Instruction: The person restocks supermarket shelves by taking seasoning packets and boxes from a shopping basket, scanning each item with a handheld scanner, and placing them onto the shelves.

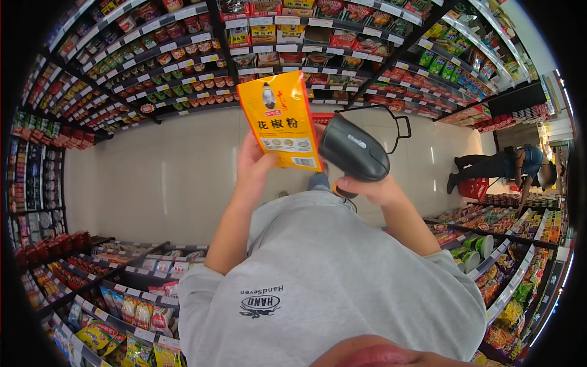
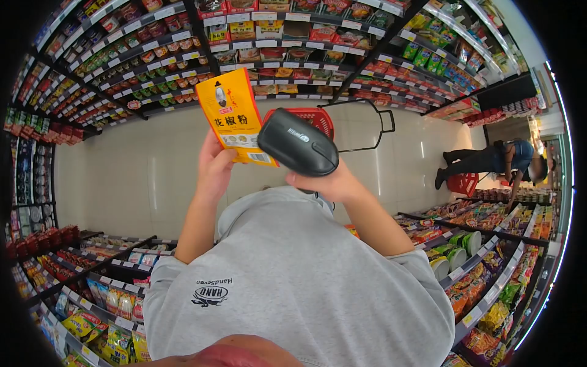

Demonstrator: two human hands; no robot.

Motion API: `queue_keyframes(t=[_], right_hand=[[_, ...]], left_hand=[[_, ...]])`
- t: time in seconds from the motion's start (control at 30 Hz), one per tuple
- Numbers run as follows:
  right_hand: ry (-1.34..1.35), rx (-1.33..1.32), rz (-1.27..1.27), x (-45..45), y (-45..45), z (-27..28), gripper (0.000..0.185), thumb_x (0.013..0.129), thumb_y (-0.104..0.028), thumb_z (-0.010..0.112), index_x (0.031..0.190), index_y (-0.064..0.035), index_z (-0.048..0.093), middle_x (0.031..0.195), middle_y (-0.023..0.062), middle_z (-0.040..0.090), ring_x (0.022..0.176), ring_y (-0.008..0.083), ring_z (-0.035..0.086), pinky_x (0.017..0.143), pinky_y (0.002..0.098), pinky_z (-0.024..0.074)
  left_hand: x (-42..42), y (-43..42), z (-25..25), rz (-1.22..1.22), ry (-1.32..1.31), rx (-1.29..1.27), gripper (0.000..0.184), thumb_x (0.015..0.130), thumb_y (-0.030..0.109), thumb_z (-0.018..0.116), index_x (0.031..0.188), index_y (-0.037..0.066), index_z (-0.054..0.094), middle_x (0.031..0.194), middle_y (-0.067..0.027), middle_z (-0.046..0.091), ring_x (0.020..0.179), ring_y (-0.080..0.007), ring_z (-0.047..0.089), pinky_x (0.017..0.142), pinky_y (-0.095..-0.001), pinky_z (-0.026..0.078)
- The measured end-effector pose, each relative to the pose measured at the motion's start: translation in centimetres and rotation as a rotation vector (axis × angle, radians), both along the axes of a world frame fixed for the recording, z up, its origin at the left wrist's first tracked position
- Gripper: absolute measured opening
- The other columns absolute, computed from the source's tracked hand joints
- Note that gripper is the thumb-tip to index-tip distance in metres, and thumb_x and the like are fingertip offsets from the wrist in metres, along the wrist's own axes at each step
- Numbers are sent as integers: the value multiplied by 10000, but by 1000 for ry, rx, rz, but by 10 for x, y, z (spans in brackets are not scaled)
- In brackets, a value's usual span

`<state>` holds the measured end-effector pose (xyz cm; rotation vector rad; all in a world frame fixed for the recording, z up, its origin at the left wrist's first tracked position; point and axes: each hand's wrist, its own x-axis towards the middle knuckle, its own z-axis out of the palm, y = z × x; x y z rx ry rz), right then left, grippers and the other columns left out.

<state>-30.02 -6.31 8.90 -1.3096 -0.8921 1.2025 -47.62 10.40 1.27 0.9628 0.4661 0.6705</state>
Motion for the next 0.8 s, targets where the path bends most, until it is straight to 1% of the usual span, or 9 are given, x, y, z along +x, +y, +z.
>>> queue_keyframes(t=[0.03,0.1,0.13,0.23,0.37,0.43,0.47,0.57,0.8], right_hand=[[4,-1,0,-3,-1,-1,746,739,-61,737,1418,-27,432,1422,110,492,1306,225,474,1097,382,345],[117,30,60,-10,-3,-3,660,738,-44,788,1338,-58,513,1090,19,640,925,96,579,779,282,505],[44,107,90,-13,1,-5,716,719,-46,808,1360,-54,489,1174,29,620,1028,115,559,876,302,486],[43,69,181,-14,4,-12,742,712,-40,812,1372,-45,472,1240,42,596,1112,128,534,957,323,448],[-125,233,213,-15,16,5,756,719,-12,787,1395,-31,449,1429,67,465,1155,128,501,966,312,441],[-70,229,212,-13,17,-16,753,723,-11,781,1398,-29,447,1456,70,434,1161,127,494,956,308,444],[-23,229,216,-12,18,-24,750,727,-9,774,1401,-27,446,1483,73,402,1167,125,488,946,304,448],[33,156,240,-10,18,-30,717,723,-11,777,1372,-18,472,1407,72,490,1143,116,508,931,304,453],[39,31,101,10,-1,-41,697,687,-21,818,1314,-33,513,1185,45,628,1076,128,566,931,317,466]], left_hand=[[2,-1,0,-51,-38,-28,498,877,-18,532,1351,42,391,1214,-120,592,1088,-201,607,806,-328,545],[11,-4,0,-65,-32,-19,537,887,0,548,1382,51,344,1217,-119,583,1096,-203,600,840,-336,532],[15,-5,0,-79,-28,-8,582,898,18,563,1413,61,297,1220,-118,575,1103,-204,592,874,-344,520],[23,-8,7,-18,-76,103,636,905,33,586,1432,61,230,1213,-117,572,1066,-193,595,918,-342,491],[26,-4,-10,199,-5,320,573,920,40,562,1421,33,283,1218,-113,573,1032,-174,594,933,-325,474],[9,-2,-2,-55,98,23,469,942,70,544,1380,8,388,1215,-100,585,1036,-164,593,940,-302,466],[6,0,-8,-147,-27,132,378,963,111,533,1324,7,487,1223,-88,603,1083,-157,593,938,-291,474],[15,-11,7,-95,-22,-30,360,956,110,563,1296,2,512,1227,-94,619,1099,-158,604,923,-292,494],[23,7,-38,-48,200,-75,325,911,91,652,1206,-20,573,1113,-107,677,1008,-171,650,890,-299,514]])
